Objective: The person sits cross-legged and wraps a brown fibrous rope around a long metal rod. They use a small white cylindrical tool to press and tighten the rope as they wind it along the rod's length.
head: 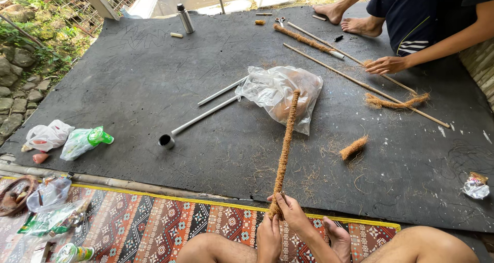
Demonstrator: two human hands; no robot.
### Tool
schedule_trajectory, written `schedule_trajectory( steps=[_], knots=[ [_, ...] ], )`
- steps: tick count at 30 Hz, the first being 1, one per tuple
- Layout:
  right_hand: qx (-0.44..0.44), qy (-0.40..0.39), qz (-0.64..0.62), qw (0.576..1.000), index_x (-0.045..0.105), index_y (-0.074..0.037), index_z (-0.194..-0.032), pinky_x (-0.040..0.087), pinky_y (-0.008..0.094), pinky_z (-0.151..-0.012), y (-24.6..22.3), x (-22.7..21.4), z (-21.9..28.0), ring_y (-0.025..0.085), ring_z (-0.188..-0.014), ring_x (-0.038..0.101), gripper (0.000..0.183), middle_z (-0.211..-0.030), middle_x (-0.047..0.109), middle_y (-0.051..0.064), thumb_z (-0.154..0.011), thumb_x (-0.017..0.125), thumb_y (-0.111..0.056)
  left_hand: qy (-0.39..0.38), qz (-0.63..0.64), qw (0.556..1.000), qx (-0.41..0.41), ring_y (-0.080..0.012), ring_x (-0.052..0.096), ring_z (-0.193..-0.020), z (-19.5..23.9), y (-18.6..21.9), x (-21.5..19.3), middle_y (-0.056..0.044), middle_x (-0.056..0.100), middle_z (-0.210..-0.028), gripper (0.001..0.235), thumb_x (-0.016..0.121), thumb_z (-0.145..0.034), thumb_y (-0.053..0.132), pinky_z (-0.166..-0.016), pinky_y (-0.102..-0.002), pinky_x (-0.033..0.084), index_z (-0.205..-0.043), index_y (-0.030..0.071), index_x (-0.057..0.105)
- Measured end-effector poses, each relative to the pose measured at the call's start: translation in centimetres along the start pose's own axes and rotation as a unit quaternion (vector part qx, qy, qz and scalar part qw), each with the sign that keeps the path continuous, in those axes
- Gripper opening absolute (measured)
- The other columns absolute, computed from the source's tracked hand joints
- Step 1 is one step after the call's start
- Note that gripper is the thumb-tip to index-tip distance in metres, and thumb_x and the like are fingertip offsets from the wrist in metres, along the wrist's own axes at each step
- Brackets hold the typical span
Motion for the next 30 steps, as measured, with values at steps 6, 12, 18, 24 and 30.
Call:
schedule_trajectory(
  steps=[6,12,18,24,30],
  knots=[
    [0.012,0.011,0.037,0.999,0.063,-0.006,-0.098,0.052,0.027,-0.064,0.8,0.2,0.0,0.009,-0.071,0.059,0.044,-0.08,0.063,0.0,-0.091,0.07,-0.049,0.005,-0.002,1.0,0.018,-0.0435,0.07,-0.084,0.5,0.3,-0.5,-0.023,0.074,-0.089,0.027,0.05,-0.103,0.026,-0.069,-0.053,0.051,-0.111,0.004,0.063],
    [0.01,-0.001,0.046,0.999,0.065,-0.008,-0.098,0.05,0.026,-0.064,0.9,0.3,-0.1,0.008,-0.073,0.059,0.04,-0.081,0.066,0.0,-0.091,0.068,-0.046,-0.01,0.029,1.0,-0.007,-0.0429,0.071,-0.085,0.0,-2.0,0.4,-0.023,0.074,-0.09,0.027,0.05,-0.102,0.025,-0.07,-0.053,0.052,-0.109,0.003,0.063],
    [0.001,-0.011,0.016,1.0,0.067,-0.006,-0.104,0.052,0.027,-0.067,-0.1,0.7,0.6,0.008,-0.076,0.061,0.038,-0.083,0.066,0.0,-0.093,0.068,-0.042,-0.113,0.227,0.967,-0.038,-0.0248,0.059,-0.069,-0.9,-4.6,2.6,-0.013,0.063,-0.082,0.032,0.052,-0.108,0.031,-0.057,-0.039,0.045,-0.119,0.003,0.062],
    [0.049,-0.086,-0.075,0.992,0.063,-0.007,-0.111,0.054,0.028,-0.061,-0.7,0.2,1.4,0.011,-0.069,0.062,0.037,-0.08,0.064,0.002,-0.093,0.064,-0.04,-0.254,0.435,0.826,-0.254,-0.0199,0.067,-0.062,1.1,-5.4,2.7,-0.01,0.065,-0.078,0.07,0.021,-0.104,0.062,-0.053,-0.03,0.056,-0.115,0.001,0.053],
    [0.019,-0.208,-0.178,0.962,0.061,-0.004,-0.12,0.054,0.025,-0.068,-1.7,0.9,1.9,0.007,-0.078,0.063,0.035,-0.087,0.065,0.002,-0.102,0.061,-0.033,-0.465,0.541,0.67,-0.207,-0.0315,0.074,-0.077,4.4,0.2,2.8,-0.021,0.069,-0.085,0.098,0.009,-0.103,0.07,-0.068,-0.035,0.063,-0.116,-0.013,0.06]
  ],
)
Point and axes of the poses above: each hand's wrist, its own z-axis away from the middle knuckle, its own x-axis out of the palm, y = z × x, the point moved 7 cm from there along -z, towards the middle knuckle
